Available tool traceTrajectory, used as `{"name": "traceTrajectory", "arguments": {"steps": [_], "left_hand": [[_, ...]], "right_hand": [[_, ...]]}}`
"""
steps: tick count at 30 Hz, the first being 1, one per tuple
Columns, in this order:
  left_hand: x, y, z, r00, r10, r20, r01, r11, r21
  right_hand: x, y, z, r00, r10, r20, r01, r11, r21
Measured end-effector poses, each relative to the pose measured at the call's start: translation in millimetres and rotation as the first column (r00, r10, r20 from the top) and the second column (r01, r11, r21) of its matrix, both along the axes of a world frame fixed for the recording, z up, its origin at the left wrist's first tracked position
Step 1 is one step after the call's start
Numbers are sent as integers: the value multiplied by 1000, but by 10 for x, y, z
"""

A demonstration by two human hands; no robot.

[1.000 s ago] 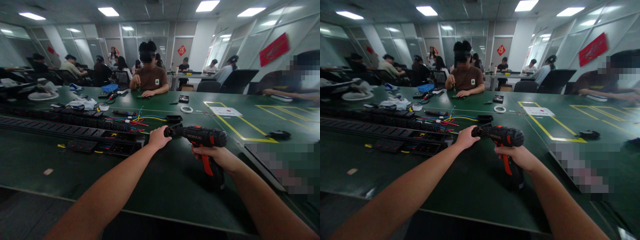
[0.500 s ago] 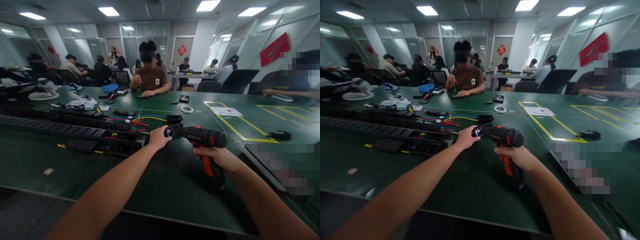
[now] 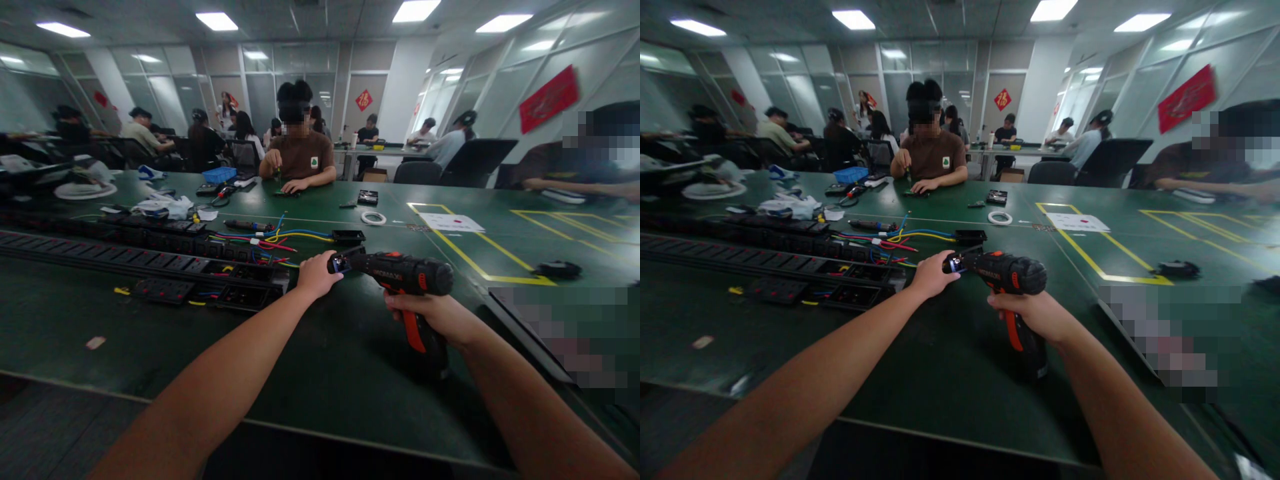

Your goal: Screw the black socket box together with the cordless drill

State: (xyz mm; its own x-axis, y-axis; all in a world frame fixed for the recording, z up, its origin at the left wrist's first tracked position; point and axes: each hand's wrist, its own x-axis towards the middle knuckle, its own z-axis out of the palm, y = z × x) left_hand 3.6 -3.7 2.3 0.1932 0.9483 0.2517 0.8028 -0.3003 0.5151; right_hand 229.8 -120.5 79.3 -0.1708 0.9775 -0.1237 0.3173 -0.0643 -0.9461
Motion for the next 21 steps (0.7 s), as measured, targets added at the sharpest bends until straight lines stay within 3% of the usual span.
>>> {"name": "traceTrajectory", "arguments": {"steps": [21], "left_hand": [[-3,23,-21,1000,-1,13,1,1000,10]], "right_hand": [[22,5,-33,997,18,-77,-21,999,-31]]}}
